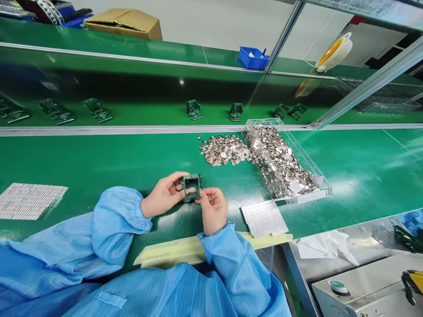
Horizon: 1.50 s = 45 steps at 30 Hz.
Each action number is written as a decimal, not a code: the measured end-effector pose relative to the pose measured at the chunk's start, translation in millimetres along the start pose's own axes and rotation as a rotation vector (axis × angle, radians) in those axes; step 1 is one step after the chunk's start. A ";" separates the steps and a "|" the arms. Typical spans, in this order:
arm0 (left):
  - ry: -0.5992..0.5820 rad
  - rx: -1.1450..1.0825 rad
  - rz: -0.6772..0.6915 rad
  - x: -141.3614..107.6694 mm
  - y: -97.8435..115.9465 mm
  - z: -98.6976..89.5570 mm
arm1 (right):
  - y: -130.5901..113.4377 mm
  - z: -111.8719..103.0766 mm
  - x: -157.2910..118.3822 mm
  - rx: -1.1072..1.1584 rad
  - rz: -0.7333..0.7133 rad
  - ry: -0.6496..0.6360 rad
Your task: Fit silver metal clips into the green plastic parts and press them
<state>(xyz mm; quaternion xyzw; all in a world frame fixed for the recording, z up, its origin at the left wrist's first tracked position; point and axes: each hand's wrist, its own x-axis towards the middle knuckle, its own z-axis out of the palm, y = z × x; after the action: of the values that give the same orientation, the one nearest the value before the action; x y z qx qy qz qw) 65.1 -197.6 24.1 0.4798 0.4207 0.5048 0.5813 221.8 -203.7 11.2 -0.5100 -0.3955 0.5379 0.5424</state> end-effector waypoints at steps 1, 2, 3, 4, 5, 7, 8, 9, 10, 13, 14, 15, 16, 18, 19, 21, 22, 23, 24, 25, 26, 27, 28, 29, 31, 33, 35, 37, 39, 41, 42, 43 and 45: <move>0.043 -0.044 0.000 3.4 1.8 -3.3 | 0.1 0.6 -2.0 -0.027 -0.030 -0.003; 0.095 -0.073 0.005 7.2 3.5 -7.5 | 0.2 1.7 -5.3 -0.078 -0.080 -0.027; 0.151 -0.090 0.015 11.4 4.8 -12.4 | 0.4 3.5 -9.7 -0.155 -0.145 -0.081; 0.211 -0.100 0.030 15.5 5.6 -17.7 | 0.9 5.9 -14.9 -0.250 -0.220 -0.162; 0.270 -0.107 0.044 19.4 6.0 -22.8 | 1.8 9.0 -20.2 -0.354 -0.299 -0.259; 0.361 -0.115 0.058 25.2 5.4 -30.9 | 4.4 16.4 -29.3 -0.565 -0.449 -0.439; 0.385 -0.119 0.057 26.8 4.8 -33.3 | 5.8 20.5 -32.4 -0.672 -0.517 -0.499; 0.395 -0.123 0.055 27.6 4.2 -34.6 | 6.7 24.8 -34.3 -0.784 -0.577 -0.538; 0.393 -0.126 0.051 27.6 3.8 -34.9 | 7.0 29.0 -35.5 -0.910 -0.631 -0.569; 0.370 -0.124 0.047 24.5 3.7 -32.5 | 2.7 42.0 -38.1 -1.242 -0.740 -0.646; 0.368 -0.121 0.047 23.2 3.7 -31.6 | 0.0 46.6 -40.1 -1.307 -0.762 -0.663; 0.369 -0.114 0.048 22.1 3.4 -30.9 | -2.9 51.4 -42.8 -1.348 -0.778 -0.672; 0.371 -0.104 0.049 21.3 2.9 -30.6 | -5.5 56.3 -46.1 -1.371 -0.784 -0.667; 0.372 -0.082 0.055 20.5 1.3 -30.8 | -8.7 65.8 -52.7 -1.406 -0.774 -0.631; 0.371 -0.073 0.059 20.4 0.2 -31.3 | -9.0 69.8 -55.1 -1.425 -0.763 -0.605; 0.374 -0.067 0.067 20.8 -1.8 -32.3 | -6.7 74.8 -56.6 -1.440 -0.753 -0.550; 0.379 -0.070 0.070 21.0 -2.8 -32.7 | -4.6 75.1 -55.6 -1.430 -0.758 -0.533; 0.384 -0.074 0.071 21.1 -3.6 -32.9 | -2.1 73.7 -53.7 -1.410 -0.769 -0.524; 0.385 -0.079 0.071 21.0 -4.4 -32.6 | 0.4 70.6 -51.1 -1.384 -0.783 -0.518; 0.382 -0.084 0.069 20.6 -5.0 -31.9 | 2.6 65.7 -48.5 -1.353 -0.796 -0.513; 0.373 -0.089 0.066 19.6 -5.5 -30.5 | 4.1 59.2 -46.0 -1.319 -0.804 -0.506; 0.360 -0.093 0.063 18.0 -5.8 -28.5 | 4.7 51.1 -44.1 -1.283 -0.808 -0.495; 0.341 -0.094 0.061 15.7 -6.0 -25.8 | 4.2 41.4 -42.7 -1.243 -0.808 -0.481; 0.320 -0.092 0.060 12.9 -6.3 -22.4 | 2.5 30.3 -41.7 -1.206 -0.809 -0.470; 0.267 -0.088 0.056 6.4 -7.0 -14.2 | -3.5 5.2 -40.0 -1.072 -0.764 -0.418; 0.195 -0.086 0.050 0.0 -8.5 -5.1 | -11.9 -19.4 -37.8 -0.831 -0.637 -0.282; 0.130 -0.077 0.060 -5.5 -10.4 3.1 | -20.7 -36.6 -35.8 -0.606 -0.532 -0.127; 0.074 -0.036 0.094 -10.0 -11.9 9.1 | -27.6 -42.5 -34.5 -0.501 -0.497 -0.047; 0.029 0.026 0.132 -13.7 -12.6 12.3 | -31.0 -38.3 -33.0 -0.475 -0.500 -0.035; -0.012 0.075 0.156 -16.7 -12.4 12.9 | -30.6 -29.4 -30.0 -0.467 -0.507 -0.037; -0.028 0.089 0.164 -17.9 -12.2 12.6 | -29.5 -24.8 -27.9 -0.467 -0.513 -0.038; -0.040 0.100 0.171 -18.9 -11.9 12.1 | -28.1 -20.7 -25.8 -0.470 -0.520 -0.041; -0.059 0.119 0.177 -20.4 -11.2 10.9 | -24.8 -14.5 -22.1 -0.482 -0.527 -0.058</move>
<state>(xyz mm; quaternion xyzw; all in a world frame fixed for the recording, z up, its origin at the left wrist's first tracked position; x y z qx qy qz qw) 75.0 -219.6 15.3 0.5633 0.3885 0.5139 0.5174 238.1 -224.9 35.7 -0.4881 -0.6442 0.2849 0.5153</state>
